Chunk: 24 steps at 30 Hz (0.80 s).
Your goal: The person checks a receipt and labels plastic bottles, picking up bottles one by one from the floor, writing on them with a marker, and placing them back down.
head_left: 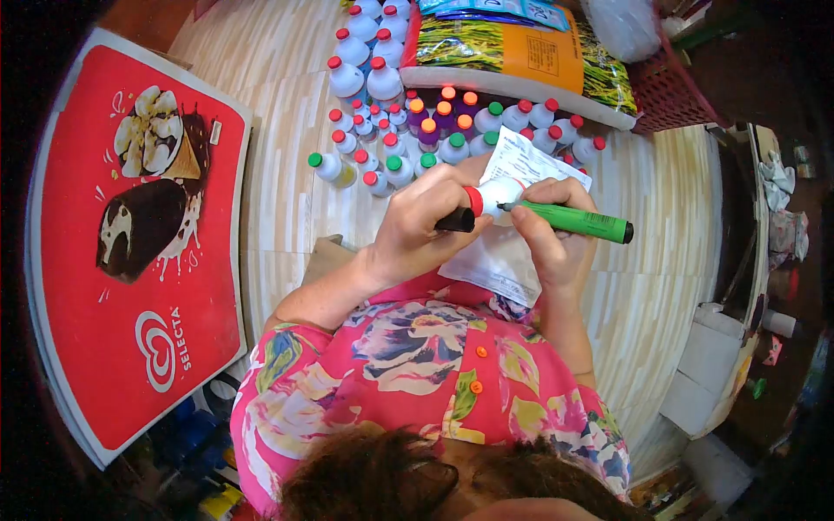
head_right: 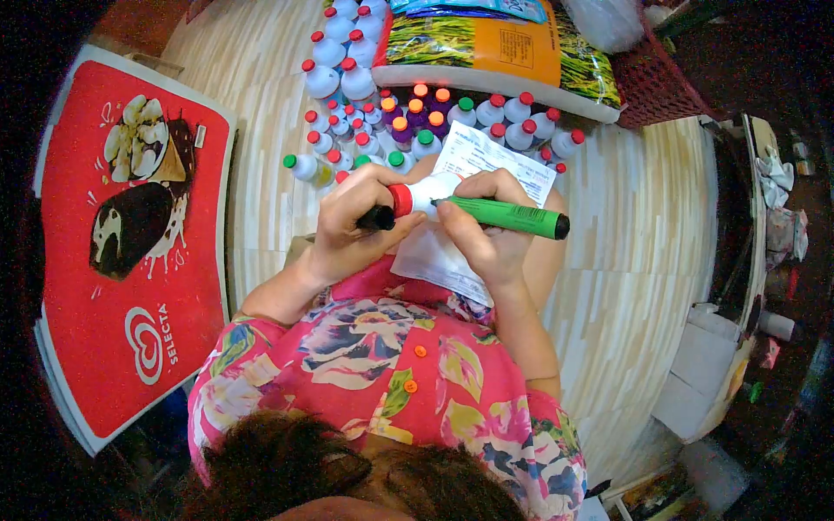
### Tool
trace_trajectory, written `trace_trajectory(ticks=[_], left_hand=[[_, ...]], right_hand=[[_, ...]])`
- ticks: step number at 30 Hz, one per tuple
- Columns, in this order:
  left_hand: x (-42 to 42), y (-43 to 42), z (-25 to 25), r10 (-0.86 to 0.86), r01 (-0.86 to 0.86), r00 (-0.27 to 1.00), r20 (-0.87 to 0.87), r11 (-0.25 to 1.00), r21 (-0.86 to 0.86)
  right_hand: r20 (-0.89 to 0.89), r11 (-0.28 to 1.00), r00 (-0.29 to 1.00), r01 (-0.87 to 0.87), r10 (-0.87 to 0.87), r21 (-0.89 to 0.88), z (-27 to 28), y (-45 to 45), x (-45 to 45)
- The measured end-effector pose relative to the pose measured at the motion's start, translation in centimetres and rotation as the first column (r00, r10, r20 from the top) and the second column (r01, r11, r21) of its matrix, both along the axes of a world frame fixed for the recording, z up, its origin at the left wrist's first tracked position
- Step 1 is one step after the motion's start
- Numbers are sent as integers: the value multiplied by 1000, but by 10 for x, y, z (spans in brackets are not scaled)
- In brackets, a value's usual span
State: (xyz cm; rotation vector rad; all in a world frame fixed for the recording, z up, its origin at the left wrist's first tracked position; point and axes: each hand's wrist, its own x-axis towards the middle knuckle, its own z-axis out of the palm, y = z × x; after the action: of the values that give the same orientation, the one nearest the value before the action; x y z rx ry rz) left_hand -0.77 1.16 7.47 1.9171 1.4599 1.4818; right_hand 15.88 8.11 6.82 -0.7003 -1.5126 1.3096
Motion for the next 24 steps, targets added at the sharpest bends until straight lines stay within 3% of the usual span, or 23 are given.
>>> trace_trajectory(ticks=[8, 17, 20, 24], left_hand=[[1, 1, -5, 2, -2, 1000, 31, 1000, 23], [0, 0, -5, 22, -22, 1000, 4, 1000, -7], [0, 1, -7, 22, -22, 1000, 14, 1000, 5], [0, 1, -9, 22, -22, 1000, 18, 1000, -7]], right_hand=[[-90, 997, 996, -4, -4, -81, -3, -1, 1], [-22, 1000, 1000, -1, 1, -9, -2, 0, 0], [-103, 994, 994, 25, -36, -105, 0, -2, -3], [-80, 995, 994, 65, -71, -81, -6, 0, -3]])
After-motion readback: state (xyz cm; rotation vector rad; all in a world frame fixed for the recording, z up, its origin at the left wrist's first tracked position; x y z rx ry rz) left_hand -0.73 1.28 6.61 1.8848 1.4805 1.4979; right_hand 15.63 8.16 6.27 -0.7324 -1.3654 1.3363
